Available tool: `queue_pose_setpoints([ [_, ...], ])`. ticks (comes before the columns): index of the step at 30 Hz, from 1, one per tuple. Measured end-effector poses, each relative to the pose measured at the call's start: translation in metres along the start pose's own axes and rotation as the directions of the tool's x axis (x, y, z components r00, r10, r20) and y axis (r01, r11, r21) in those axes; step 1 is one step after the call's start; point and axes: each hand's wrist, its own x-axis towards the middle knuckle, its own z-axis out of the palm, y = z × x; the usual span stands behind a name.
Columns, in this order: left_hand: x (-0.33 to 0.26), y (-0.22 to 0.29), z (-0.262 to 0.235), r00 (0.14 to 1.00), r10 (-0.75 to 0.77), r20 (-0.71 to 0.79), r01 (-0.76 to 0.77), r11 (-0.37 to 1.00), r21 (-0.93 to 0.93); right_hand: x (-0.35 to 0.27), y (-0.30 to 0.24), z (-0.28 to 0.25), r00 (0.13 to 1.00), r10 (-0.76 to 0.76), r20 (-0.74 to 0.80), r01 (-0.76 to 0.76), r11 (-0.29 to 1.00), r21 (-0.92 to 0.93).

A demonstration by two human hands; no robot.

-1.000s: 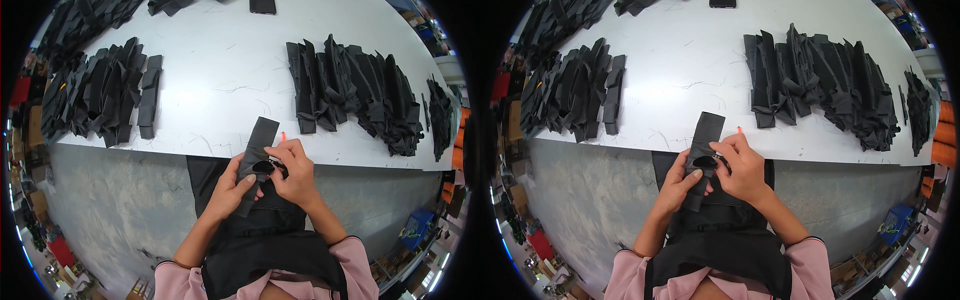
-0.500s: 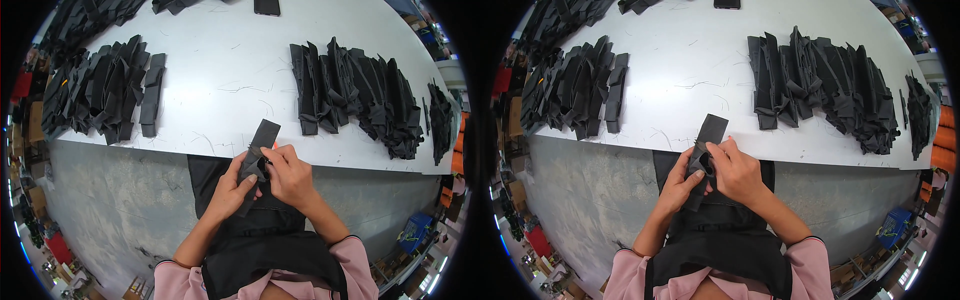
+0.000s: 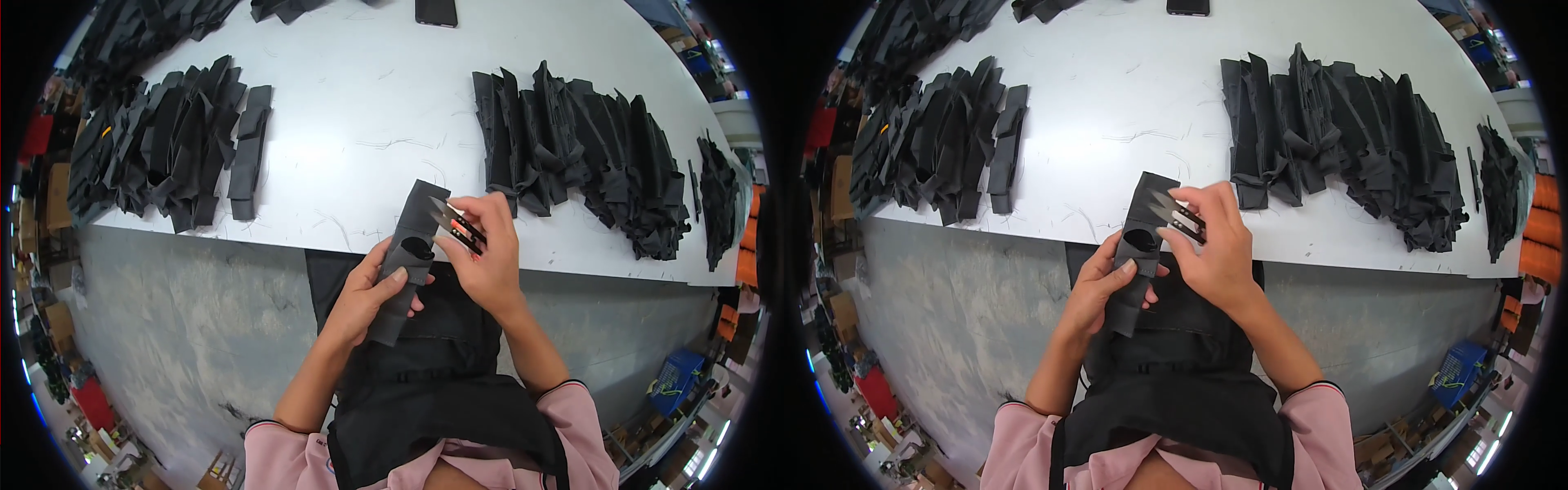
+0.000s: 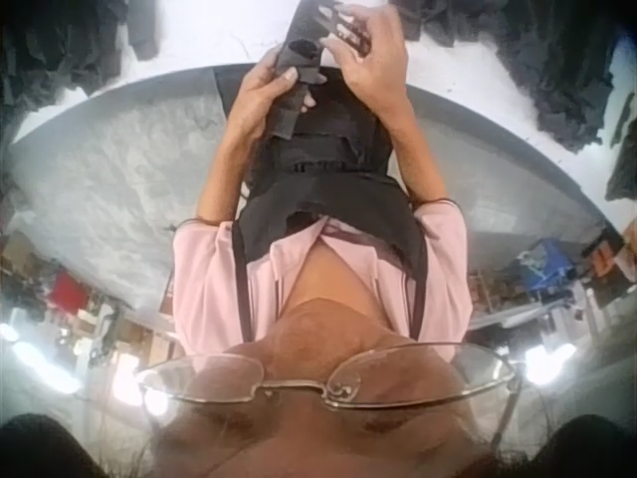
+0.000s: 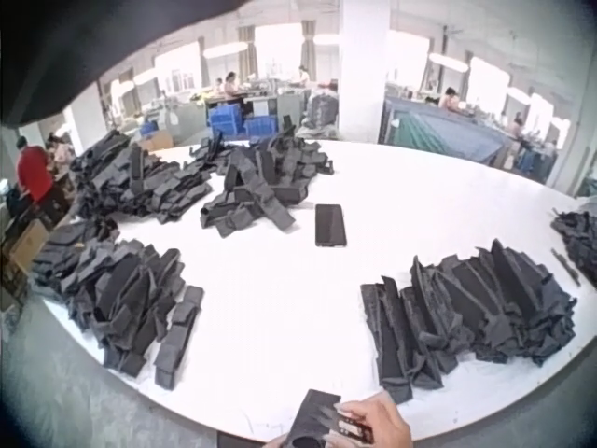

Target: Trimming excess material from black fabric components and organizing them on a factory work table.

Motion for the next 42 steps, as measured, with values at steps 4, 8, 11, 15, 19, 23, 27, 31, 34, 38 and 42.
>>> queue_pose_setpoints([
  [4,-0.004,-0.003,0.004,1.0,-0.001,0.007,0.001,0.997,0.079,0.023,0.027,0.015,0.995,-0.019,0.103,0.032,0.991,-0.132],
  [8,-0.006,-0.007,-0.003,1.0,0.026,-0.005,-0.026,0.999,-0.033,0.007,0.057,0.004,0.957,0.269,-0.11,-0.238,0.943,0.231],
  [11,-0.001,-0.007,-0.013,0.996,0.042,-0.076,-0.048,0.995,-0.087,-0.022,0.042,-0.009,0.886,0.463,-0.011,-0.427,0.825,0.37],
  [15,0.011,0.0,-0.01,0.998,0.042,-0.048,-0.047,0.995,-0.092,-0.015,0.026,0.01,0.948,0.292,0.131,-0.318,0.903,0.288],
  [19,0.018,0.012,-0.013,0.986,0.118,-0.119,-0.146,0.955,-0.259,-0.018,0.014,0.015,0.955,0.261,0.138,-0.292,0.907,0.305],
  [23,0.018,0.018,-0.022,0.973,0.16,-0.169,-0.2,0.946,-0.257,-0.045,0.007,0.003,0.971,0.081,0.226,-0.086,0.996,0.013],
  [27,0.015,0.02,-0.016,0.972,0.187,-0.14,-0.215,0.951,-0.223,-0.04,0.002,0.005,0.973,-0.065,0.222,0.083,0.994,-0.076],
  [31,0.016,0.021,-0.016,0.964,0.227,-0.138,-0.255,0.935,-0.247,-0.029,-0.01,0.008,0.955,0.015,0.297,-0.028,0.999,0.038],
  [34,0.018,0.025,-0.013,0.976,0.16,-0.148,-0.198,0.934,-0.297,-0.023,-0.009,0.027,0.927,0.043,0.372,-0.066,0.997,0.047],
  [38,0.025,0.022,-0.026,0.971,0.17,-0.17,-0.215,0.929,-0.3,-0.031,-0.013,0.029,0.95,0.101,0.295,-0.138,0.985,0.106],
  [42,0.029,0.028,-0.033,0.967,0.132,-0.216,-0.21,0.895,-0.393,-0.043,-0.014,0.013,0.96,0.035,0.278,-0.037,0.999,0.002],
])
